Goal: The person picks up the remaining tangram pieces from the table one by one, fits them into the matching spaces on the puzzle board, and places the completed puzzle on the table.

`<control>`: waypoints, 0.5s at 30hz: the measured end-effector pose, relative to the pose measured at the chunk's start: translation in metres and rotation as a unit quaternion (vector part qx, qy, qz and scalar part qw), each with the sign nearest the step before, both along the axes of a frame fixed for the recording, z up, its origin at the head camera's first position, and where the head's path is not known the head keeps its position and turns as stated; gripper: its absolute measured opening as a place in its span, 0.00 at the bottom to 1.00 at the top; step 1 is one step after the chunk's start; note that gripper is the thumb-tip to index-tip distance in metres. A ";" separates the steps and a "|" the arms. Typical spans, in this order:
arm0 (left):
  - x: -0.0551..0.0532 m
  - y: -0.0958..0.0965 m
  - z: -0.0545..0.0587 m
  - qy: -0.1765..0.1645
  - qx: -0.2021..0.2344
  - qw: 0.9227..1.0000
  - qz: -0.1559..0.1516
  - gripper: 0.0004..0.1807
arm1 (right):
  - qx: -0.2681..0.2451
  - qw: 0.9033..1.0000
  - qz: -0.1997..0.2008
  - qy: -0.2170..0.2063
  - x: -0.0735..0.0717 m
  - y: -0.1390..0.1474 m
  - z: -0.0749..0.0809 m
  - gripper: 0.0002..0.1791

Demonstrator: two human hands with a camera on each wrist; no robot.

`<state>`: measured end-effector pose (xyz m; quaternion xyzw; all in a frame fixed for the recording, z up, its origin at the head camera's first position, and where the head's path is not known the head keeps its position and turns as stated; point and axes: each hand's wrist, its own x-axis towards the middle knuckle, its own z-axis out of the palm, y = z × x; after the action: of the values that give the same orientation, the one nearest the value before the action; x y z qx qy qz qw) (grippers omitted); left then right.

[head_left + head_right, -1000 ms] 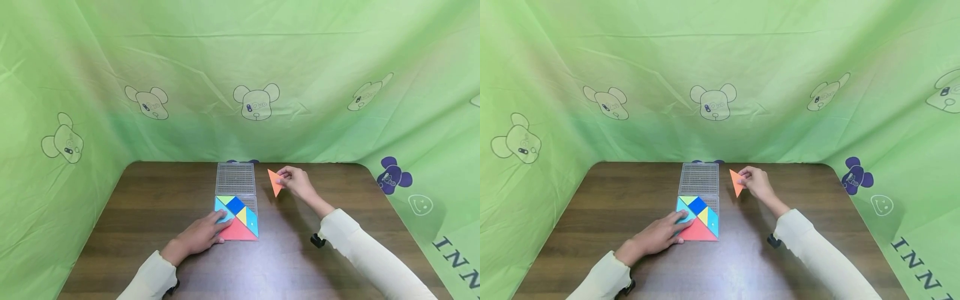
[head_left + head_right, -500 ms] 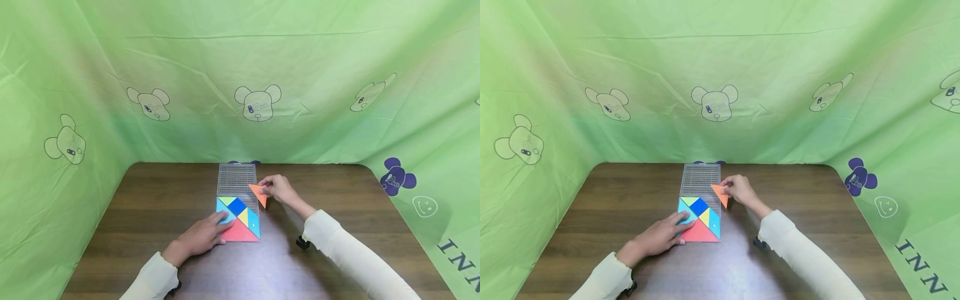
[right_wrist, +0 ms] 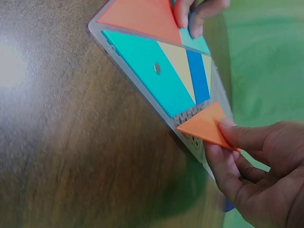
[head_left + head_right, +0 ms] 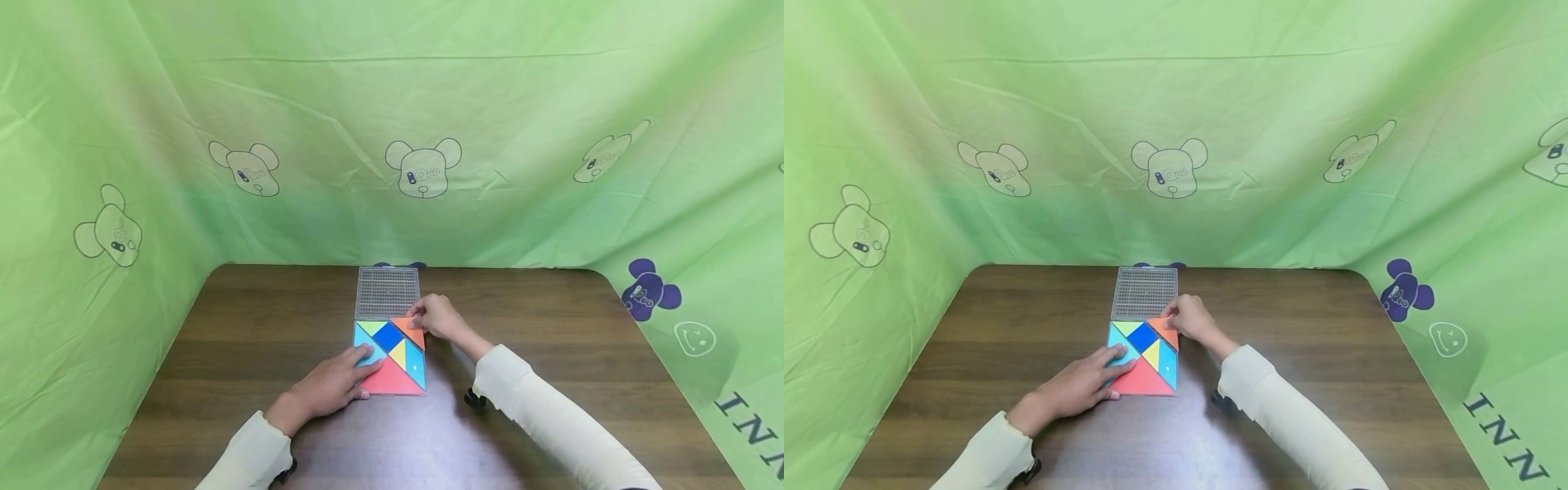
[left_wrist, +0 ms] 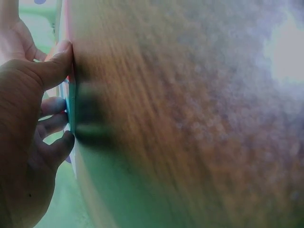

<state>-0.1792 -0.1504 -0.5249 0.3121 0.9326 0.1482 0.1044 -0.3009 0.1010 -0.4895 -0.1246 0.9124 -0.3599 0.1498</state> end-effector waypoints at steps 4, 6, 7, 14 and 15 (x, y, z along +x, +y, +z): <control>0.001 0.000 0.001 -0.005 -0.002 1.000 0.003 0.34 | 0.021 1.000 0.006 0.014 0.001 -0.003 -0.004 0.03; 0.001 0.000 0.001 -0.006 0.000 1.000 0.004 0.34 | 0.021 1.000 0.007 0.019 0.001 -0.003 -0.005 0.03; 0.001 -0.001 0.001 -0.006 0.001 1.000 0.005 0.34 | 0.020 1.000 0.008 0.021 0.001 -0.004 -0.006 0.03; 0.001 -0.002 0.000 -0.005 0.006 1.000 0.005 0.34 | 0.018 0.999 -0.001 0.032 0.002 -0.006 -0.007 0.04; 0.001 -0.002 0.000 -0.005 0.007 1.000 0.006 0.34 | 0.017 0.999 -0.003 0.032 0.002 -0.007 -0.007 0.04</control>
<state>-0.1782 -0.1521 -0.5252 0.3069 0.9328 0.1566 0.1061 -0.2991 0.0941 -0.4962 -0.1303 0.9232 -0.3405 0.1216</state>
